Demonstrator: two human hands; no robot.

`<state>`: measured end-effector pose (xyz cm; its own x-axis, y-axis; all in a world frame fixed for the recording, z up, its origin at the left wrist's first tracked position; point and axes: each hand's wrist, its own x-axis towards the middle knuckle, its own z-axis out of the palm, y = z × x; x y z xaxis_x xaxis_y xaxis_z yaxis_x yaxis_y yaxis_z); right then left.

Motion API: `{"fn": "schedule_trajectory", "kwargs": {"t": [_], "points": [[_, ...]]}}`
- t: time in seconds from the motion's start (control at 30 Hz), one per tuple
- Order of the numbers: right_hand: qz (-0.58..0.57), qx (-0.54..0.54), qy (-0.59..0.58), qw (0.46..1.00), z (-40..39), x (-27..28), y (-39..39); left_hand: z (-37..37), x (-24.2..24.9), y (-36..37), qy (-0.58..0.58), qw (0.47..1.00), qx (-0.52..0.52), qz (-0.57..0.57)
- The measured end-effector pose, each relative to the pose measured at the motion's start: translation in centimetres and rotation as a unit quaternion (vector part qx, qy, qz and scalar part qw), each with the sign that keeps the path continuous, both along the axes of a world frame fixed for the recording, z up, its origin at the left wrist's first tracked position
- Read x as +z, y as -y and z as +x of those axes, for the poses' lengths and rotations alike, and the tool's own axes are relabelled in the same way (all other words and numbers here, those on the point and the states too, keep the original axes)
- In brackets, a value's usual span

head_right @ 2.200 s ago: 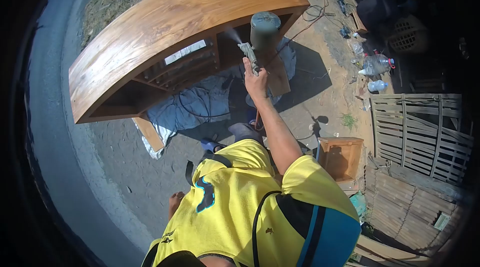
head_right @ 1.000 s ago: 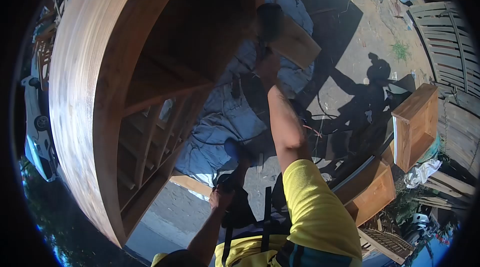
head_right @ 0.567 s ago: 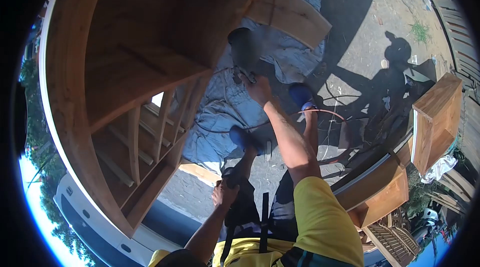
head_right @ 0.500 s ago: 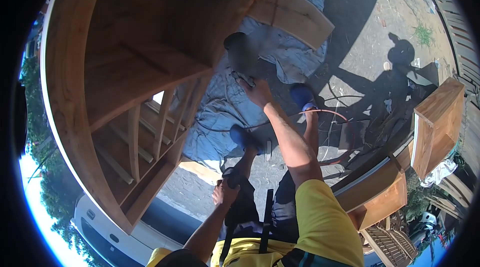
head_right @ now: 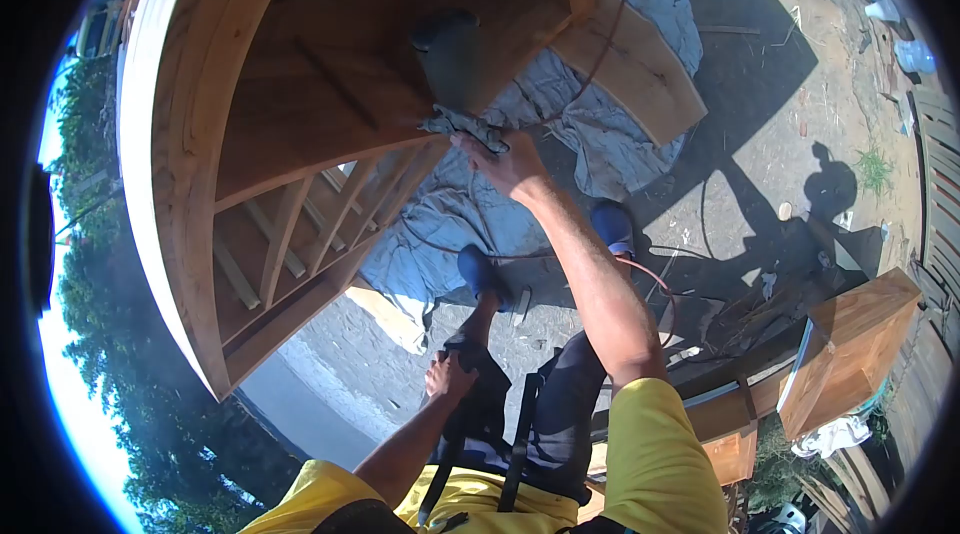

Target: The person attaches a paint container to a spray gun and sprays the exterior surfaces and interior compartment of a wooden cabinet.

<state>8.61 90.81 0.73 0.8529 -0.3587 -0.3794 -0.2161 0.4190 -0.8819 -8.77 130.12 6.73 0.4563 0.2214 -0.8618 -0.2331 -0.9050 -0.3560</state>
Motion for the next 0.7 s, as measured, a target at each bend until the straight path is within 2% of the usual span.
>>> {"fn": "schedule_trajectory", "kwargs": {"t": [0.13,0.2,0.23,0.3,0.4,0.47,0.53,0.6,0.7], "points": [[0.027,0.0,0.037,0.999,3.9,-2.7,-0.7,-0.3,-0.9,0.7,0.022,1.0,0.01,-0.006],[-0.217,-0.029,0.049,0.975,5.3,-4.7,-1.0,0.2,-1.1,1.5,0.038,0.999,0.027,-0.01],[-0.217,-0.024,0.052,0.974,5.8,-5.6,-0.9,0.5,-1.2,2.1,0.053,0.998,0.042,-0.014],[-0.239,0.024,-0.05,0.97,6.7,-7.3,-0.8,1.2,-1.0,3.1,0.071,0.996,0.049,-0.018],[-0.293,0.048,-0.084,0.951,7.3,-5.8,0.2,2.6,-0.2,3.5,0.113,0.991,0.065,-0.035],[-0.255,0.064,-0.074,0.962,8.0,-4.5,1.0,4.0,1.0,3.2,0.158,0.979,0.116,-0.058],[-0.218,0.079,-0.067,0.97,8.5,-3.0,1.2,4.8,1.1,2.1,0.156,0.979,0.121,-0.052],[-0.138,0.025,0.031,0.99,9.2,-1.2,0.9,5.8,0.7,1.1,0.155,0.98,0.117,-0.054],[-0.109,0.088,-0.015,0.99,10.4,1.3,1.6,8.4,0.5,0.4,0.204,0.964,0.135,-0.108]]}}
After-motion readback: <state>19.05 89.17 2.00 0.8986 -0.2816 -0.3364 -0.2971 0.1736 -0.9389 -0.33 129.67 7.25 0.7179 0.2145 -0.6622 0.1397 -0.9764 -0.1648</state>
